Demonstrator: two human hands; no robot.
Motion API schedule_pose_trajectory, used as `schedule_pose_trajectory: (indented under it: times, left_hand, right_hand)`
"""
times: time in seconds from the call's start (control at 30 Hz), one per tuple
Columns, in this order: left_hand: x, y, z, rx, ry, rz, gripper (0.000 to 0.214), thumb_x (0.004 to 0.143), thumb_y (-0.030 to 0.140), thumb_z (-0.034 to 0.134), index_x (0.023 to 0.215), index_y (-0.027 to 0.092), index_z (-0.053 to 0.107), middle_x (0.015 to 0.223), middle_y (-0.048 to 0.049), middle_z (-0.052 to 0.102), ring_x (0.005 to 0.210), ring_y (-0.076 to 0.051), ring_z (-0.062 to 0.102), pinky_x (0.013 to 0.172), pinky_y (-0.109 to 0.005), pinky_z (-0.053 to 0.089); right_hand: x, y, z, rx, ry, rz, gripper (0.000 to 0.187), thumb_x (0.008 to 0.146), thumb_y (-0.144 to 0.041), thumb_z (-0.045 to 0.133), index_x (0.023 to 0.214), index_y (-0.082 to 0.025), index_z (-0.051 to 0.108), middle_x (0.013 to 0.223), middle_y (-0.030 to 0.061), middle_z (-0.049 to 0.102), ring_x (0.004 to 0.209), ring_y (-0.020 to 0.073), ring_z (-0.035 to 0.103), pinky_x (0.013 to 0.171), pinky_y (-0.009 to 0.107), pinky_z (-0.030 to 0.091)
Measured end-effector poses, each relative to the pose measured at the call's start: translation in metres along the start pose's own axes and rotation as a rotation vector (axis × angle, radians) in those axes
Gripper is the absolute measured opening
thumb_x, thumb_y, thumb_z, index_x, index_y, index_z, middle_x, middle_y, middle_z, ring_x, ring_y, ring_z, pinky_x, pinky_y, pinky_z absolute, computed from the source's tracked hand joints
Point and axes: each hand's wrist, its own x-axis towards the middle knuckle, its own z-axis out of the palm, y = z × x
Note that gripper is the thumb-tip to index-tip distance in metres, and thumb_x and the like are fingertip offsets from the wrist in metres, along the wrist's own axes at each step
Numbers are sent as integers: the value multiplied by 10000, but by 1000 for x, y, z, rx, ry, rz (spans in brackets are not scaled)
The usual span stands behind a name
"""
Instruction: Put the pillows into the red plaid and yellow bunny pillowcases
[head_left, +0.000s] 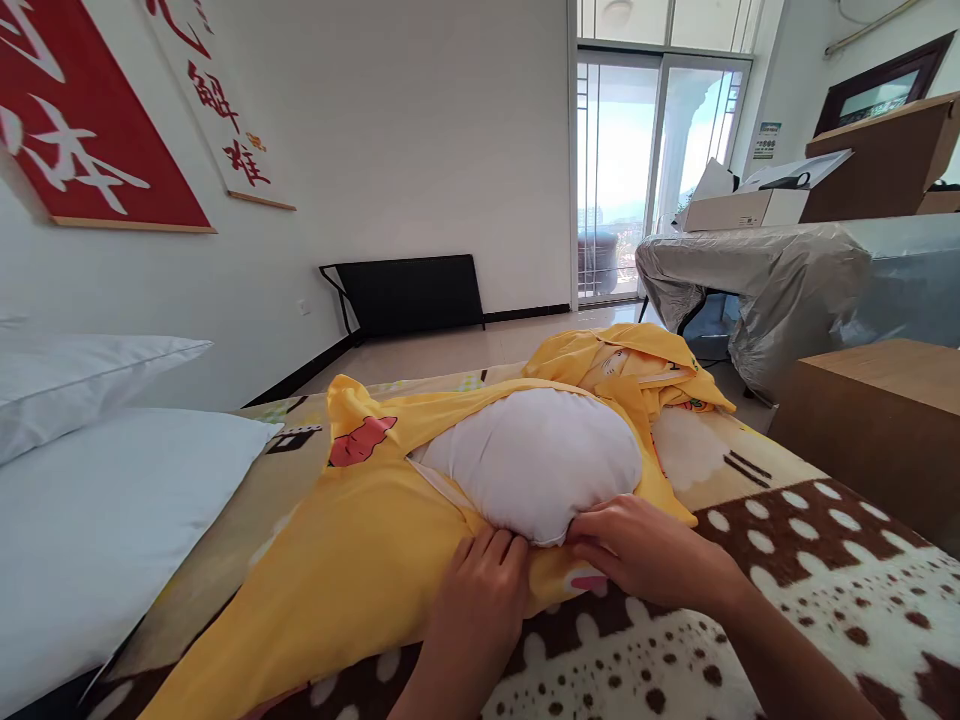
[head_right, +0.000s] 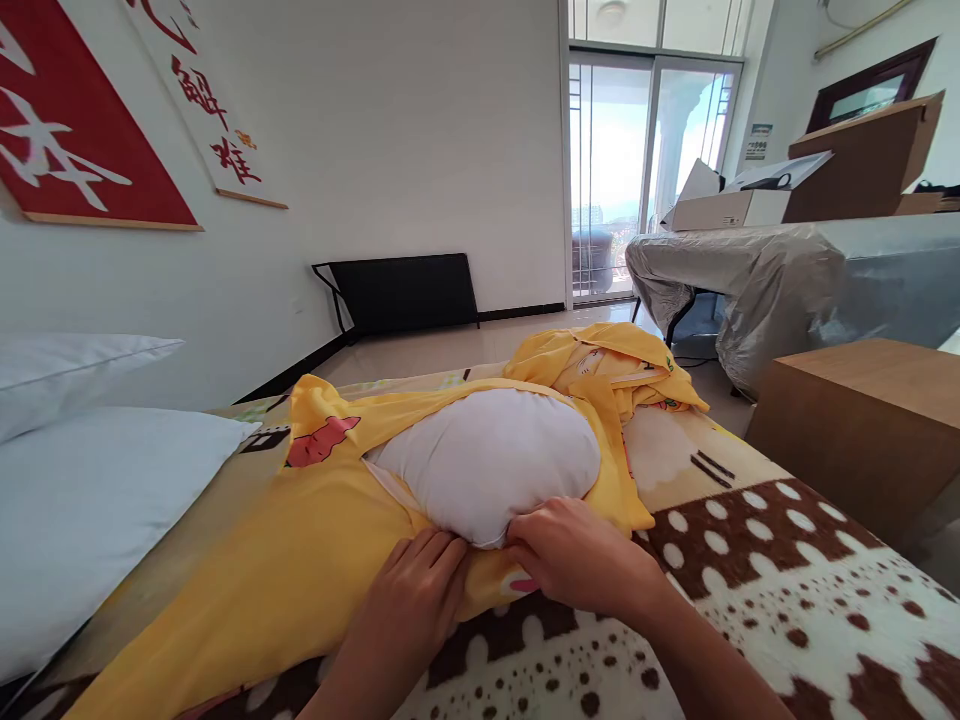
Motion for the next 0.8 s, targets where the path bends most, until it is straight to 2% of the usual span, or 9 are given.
schedule_pose_trajectory:
  times: [0.07,0.17,0.27,0.47,0.67,0.8]
  left_hand:
    - [-1,0,1,54,57,-29,205,852,83,451,896,195,618,866,-31,609,846,-221,539,743,-369,351]
    - [-1,0,3,175,166,-105,177,847,114,475,900,204,618,881,-35,605,840,-233,516,727,-388,320]
    - [0,2,9,233,214,-132,166,817,111,496,898,191,617,887,-57,597,838,-238,499,731,-396,309]
    - [4,5,23,251,228,-134,134,785,103,509,861,180,588,874,-60,564,871,-249,487,791,-417,317]
    - [11,0,20,187,219,-63,258,759,-6,435,892,154,587,953,-93,580,1052,-263,478,835,-414,318]
    - [9,-2,19,105,172,-15,301,756,-37,395,881,163,581,881,-73,598,945,-245,509,785,-392,337]
  right_hand:
    - [3,0,4,-21,3,24,227,917,-241,455,744,-185,590,729,18,643,688,152,583,595,243,330]
    - [11,1,6,52,72,52,205,929,-216,427,835,-195,608,813,15,661,745,144,591,642,230,350]
    - [18,5,8,126,123,52,214,933,-212,425,841,-193,617,816,13,657,759,133,583,676,220,362]
    - [21,12,15,110,151,56,221,918,-193,439,786,-181,617,774,20,647,738,136,571,660,229,357]
    - [23,11,17,107,180,40,199,907,-195,460,786,-179,617,776,18,654,742,134,576,655,232,367]
    - [22,11,19,102,245,63,181,863,-310,561,744,-178,591,698,4,631,641,125,552,598,236,369]
